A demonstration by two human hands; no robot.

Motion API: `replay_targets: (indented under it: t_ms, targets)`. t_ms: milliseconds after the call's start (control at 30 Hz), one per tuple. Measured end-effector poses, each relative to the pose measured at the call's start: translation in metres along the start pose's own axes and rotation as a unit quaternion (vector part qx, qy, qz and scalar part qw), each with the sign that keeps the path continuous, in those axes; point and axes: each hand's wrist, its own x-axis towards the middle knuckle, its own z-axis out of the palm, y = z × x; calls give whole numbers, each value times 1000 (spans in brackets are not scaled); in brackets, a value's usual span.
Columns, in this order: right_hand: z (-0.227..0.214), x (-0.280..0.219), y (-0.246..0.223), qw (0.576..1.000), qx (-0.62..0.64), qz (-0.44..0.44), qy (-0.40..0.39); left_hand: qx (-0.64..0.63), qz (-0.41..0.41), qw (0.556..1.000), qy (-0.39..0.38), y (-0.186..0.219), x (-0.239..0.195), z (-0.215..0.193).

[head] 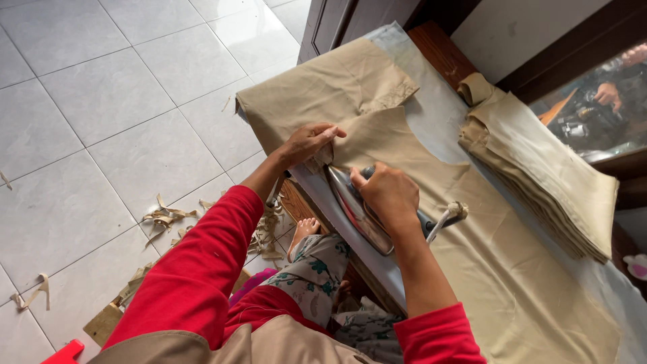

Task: The person irons beige fabric pieces on a table, smoothing them with an iron and adjusting their position. They handle multiple pieces, folding and stacking them as they work.

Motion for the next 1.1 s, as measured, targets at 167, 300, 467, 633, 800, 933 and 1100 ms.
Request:
replay_targets:
  t_ms: [167, 300, 467, 633, 800, 933, 1100]
  targets:
    - [-1, -17, 10, 1000, 13, -1, 5, 110, 46, 993, -2, -3, 5, 4]
    - [1, -30, 37, 999, -15, 31, -20, 241, 103, 965, 28, -14, 1, 11]
    - [7, -50, 70, 997, -48, 52, -15, 294, 149, 944, 37, -21, 1, 16]
    - [15, -79, 83, 996, -59, 60, -30, 335, 172, 925, 54, -32, 3, 18]
    - [20, -78, 106, 994, -52, 95, -7, 346, 170, 921, 57, -32, 1, 19]
    - [22, -88, 101, 992, -47, 115, -34, 359, 156, 917, 72, -34, -2, 21]
    - [17, -75, 67, 996, -23, 83, -20, 350, 166, 918, 89, -25, -3, 21]
